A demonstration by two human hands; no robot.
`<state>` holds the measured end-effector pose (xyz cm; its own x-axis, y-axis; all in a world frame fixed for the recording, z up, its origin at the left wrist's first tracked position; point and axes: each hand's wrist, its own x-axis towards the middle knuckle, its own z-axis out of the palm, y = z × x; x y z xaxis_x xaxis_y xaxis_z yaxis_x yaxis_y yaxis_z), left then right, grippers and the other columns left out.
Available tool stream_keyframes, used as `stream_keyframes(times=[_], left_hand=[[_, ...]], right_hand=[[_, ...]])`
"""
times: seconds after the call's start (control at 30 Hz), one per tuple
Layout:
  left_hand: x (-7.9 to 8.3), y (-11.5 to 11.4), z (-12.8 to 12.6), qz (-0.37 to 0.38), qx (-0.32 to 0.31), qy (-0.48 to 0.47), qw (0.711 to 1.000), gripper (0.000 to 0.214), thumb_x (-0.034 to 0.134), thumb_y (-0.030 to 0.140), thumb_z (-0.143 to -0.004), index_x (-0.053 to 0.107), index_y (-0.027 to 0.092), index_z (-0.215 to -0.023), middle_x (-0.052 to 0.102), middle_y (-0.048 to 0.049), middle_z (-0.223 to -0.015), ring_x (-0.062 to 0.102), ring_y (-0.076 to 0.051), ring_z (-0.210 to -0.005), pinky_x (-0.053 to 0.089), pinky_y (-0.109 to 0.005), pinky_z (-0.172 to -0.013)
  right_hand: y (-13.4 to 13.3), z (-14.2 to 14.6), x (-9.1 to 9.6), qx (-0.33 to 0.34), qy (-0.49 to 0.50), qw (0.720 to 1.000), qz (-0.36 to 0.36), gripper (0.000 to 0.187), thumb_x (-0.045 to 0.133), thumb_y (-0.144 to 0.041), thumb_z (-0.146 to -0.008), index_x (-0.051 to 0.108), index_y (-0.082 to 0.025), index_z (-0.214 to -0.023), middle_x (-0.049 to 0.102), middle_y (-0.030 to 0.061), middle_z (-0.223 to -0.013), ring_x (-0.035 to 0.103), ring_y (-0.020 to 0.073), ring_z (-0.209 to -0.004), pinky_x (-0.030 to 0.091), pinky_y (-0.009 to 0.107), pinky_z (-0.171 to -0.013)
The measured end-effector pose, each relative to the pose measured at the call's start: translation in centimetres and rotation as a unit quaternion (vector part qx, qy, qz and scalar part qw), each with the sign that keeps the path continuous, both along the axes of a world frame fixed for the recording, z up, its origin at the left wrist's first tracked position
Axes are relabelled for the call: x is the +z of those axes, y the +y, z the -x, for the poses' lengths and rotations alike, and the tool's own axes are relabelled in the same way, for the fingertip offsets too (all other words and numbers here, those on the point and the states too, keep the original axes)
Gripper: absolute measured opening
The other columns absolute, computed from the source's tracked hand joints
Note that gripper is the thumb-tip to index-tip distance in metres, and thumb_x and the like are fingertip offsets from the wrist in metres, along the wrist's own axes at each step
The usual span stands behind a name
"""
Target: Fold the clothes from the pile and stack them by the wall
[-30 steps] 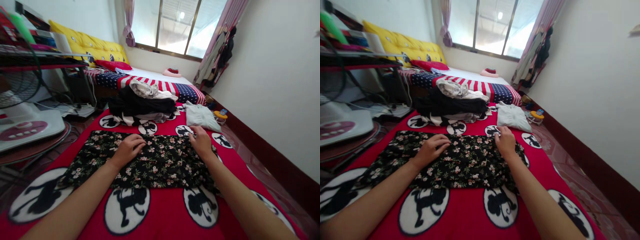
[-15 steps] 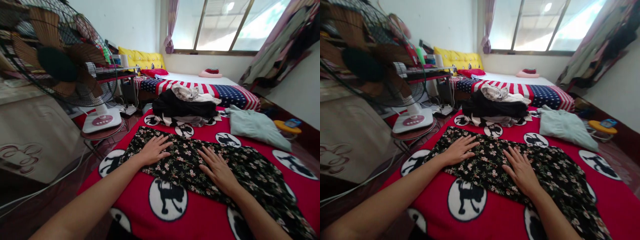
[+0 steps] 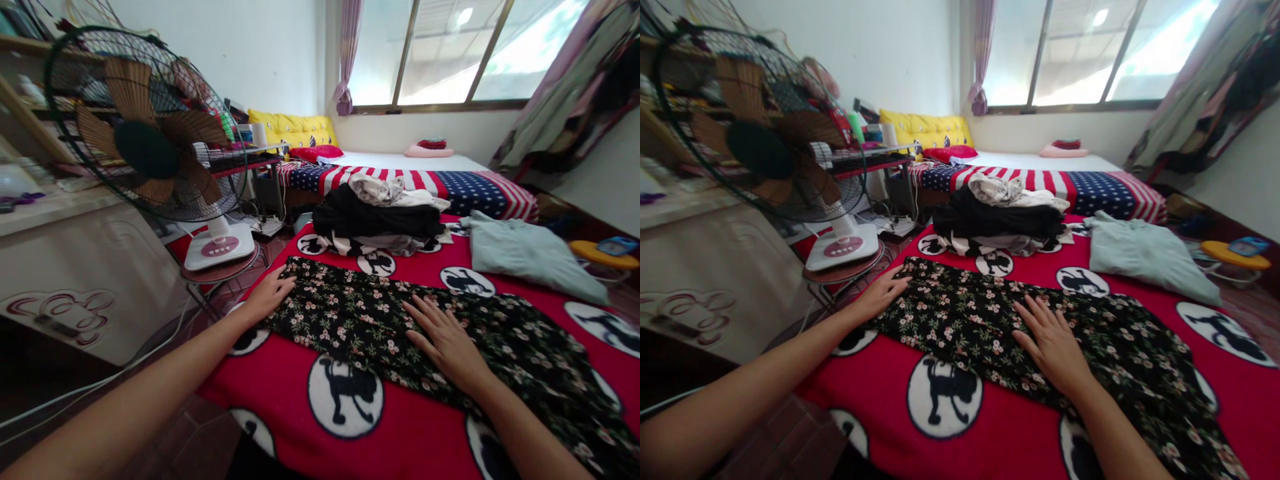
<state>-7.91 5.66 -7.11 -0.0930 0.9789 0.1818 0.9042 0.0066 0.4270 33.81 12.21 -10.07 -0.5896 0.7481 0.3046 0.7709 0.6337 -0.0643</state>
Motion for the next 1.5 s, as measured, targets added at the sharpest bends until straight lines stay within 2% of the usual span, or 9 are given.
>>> stream_keyframes(times=[0.27, 0.4, 0.53, 0.63, 0.83, 0.9, 1.0, 1.23, 1.5], left_hand=[[2.0, 1.9, 1.2, 0.059, 0.151, -0.057, 0.985, 0.066, 0.079, 0.051, -0.053, 0.064, 0.015, -0.106, 0.071, -0.0095, -0.092, 0.065, -0.03, -0.09, 0.048, -0.036, -0.078], [2.9, 2.7, 1.4, 0.124, 0.119, -0.129, 0.977, 0.038, 0.081, 0.043, -0.046, 0.067, 0.017, -0.071, 0.068, -0.002, -0.062, 0.066, -0.025, -0.067, 0.046, -0.03, -0.062], [3.8, 2.7, 0.0, 0.108, 0.083, -0.194, 0.972, 0.041, 0.076, 0.036, -0.052, 0.069, 0.014, -0.086, 0.073, -0.0046, -0.078, 0.068, -0.025, -0.076, 0.05, -0.031, -0.065], [4.7, 2.6, -1.8, 0.07, 0.067, -0.213, 0.972, 0.062, 0.076, 0.033, -0.053, 0.064, 0.014, -0.111, 0.074, -0.0075, -0.101, 0.068, -0.027, -0.093, 0.051, -0.034, -0.08], [5.9, 2.2, -5.7, 0.068, -0.041, -0.323, 0.943, 0.063, 0.079, 0.048, -0.054, 0.068, 0.016, -0.108, 0.073, -0.0074, -0.106, 0.066, -0.029, -0.102, 0.052, -0.039, -0.09], [5.6, 1.9, -6.2, 0.106, -0.059, -0.367, 0.922, 0.061, 0.081, 0.052, -0.054, 0.07, 0.018, -0.104, 0.074, -0.007, -0.102, 0.067, -0.029, -0.101, 0.055, -0.04, -0.086], [4.7, 1.7, -5.9, 0.144, -0.046, -0.417, 0.896, 0.066, 0.083, 0.053, -0.051, 0.07, 0.022, -0.108, 0.075, -0.0082, -0.102, 0.07, -0.029, -0.094, 0.059, -0.04, -0.079], [4.8, 2.3, -6.0, -0.028, 0.036, -0.309, 0.95, 0.059, 0.071, 0.064, -0.059, 0.069, 0.029, -0.107, 0.075, -0.0026, -0.104, 0.067, -0.031, -0.102, 0.052, -0.048, -0.095], [2.4, 4.7, -17.7, -0.043, -0.188, -0.198, 0.961, 0.057, 0.052, 0.054, -0.084, 0.059, 0.019, -0.129, 0.059, -0.0098, -0.134, 0.054, -0.027, -0.124, 0.039, -0.044, -0.109]], right_hand=[[-0.5, 0.2, 0.2, 0.003, 0.016, 1.0, -0.007, 0.051, 0.038, -0.052, -0.095, 0.049, -0.03, -0.14, 0.039, 0.0049, -0.152, 0.031, 0.0286, -0.142, 0.029, 0.056, -0.112], [-0.9, 0.5, 0.9, 0.008, 0.065, 0.997, -0.046, 0.041, 0.045, -0.045, -0.093, 0.06, -0.026, -0.127, 0.051, 0.0091, -0.143, 0.041, 0.0309, -0.136, 0.026, 0.059, -0.112], [-1.6, 3.9, 2.9, 0.046, 0.213, 0.976, 0.014, 0.026, 0.052, -0.036, -0.09, 0.069, -0.023, -0.104, 0.065, 0.0101, -0.121, 0.059, 0.0278, -0.114, 0.037, 0.051, -0.106], [-2.3, 9.3, 4.8, 0.061, 0.365, 0.912, 0.176, 0.026, 0.056, -0.034, -0.087, 0.064, -0.021, -0.108, 0.068, 0.0099, -0.108, 0.064, 0.0227, -0.098, 0.05, 0.04, -0.091], [-2.2, 20.2, 6.5, -0.033, 0.535, 0.678, 0.504, 0.061, 0.071, -0.043, -0.074, 0.049, -0.021, -0.126, 0.065, 0.0091, -0.11, 0.064, 0.0216, -0.09, 0.054, 0.035, -0.071], [-1.6, 22.1, 6.0, -0.045, 0.567, 0.614, 0.548, 0.045, 0.075, -0.04, -0.07, 0.059, -0.021, -0.108, 0.067, 0.0047, -0.099, 0.063, 0.0213, -0.087, 0.053, 0.034, -0.069], [-0.7, 23.4, 4.9, -0.105, 0.621, 0.583, 0.514, 0.024, 0.077, -0.025, -0.062, 0.061, -0.02, -0.079, 0.064, -0.0019, -0.076, 0.062, 0.0189, -0.077, 0.051, 0.031, -0.071], [1.1, 17.5, 5.8, -0.116, 0.657, 0.576, 0.472, 0.02, 0.068, -0.012, -0.058, 0.061, -0.022, -0.073, 0.063, -0.006, -0.064, 0.061, 0.0178, -0.069, 0.051, 0.032, -0.071], [2.6, 0.4, 7.3, -0.187, 0.676, 0.578, 0.418, 0.023, 0.063, -0.008, -0.059, 0.061, -0.019, -0.078, 0.067, -0.0043, -0.064, 0.062, 0.0153, -0.062, 0.052, 0.029, -0.067]])
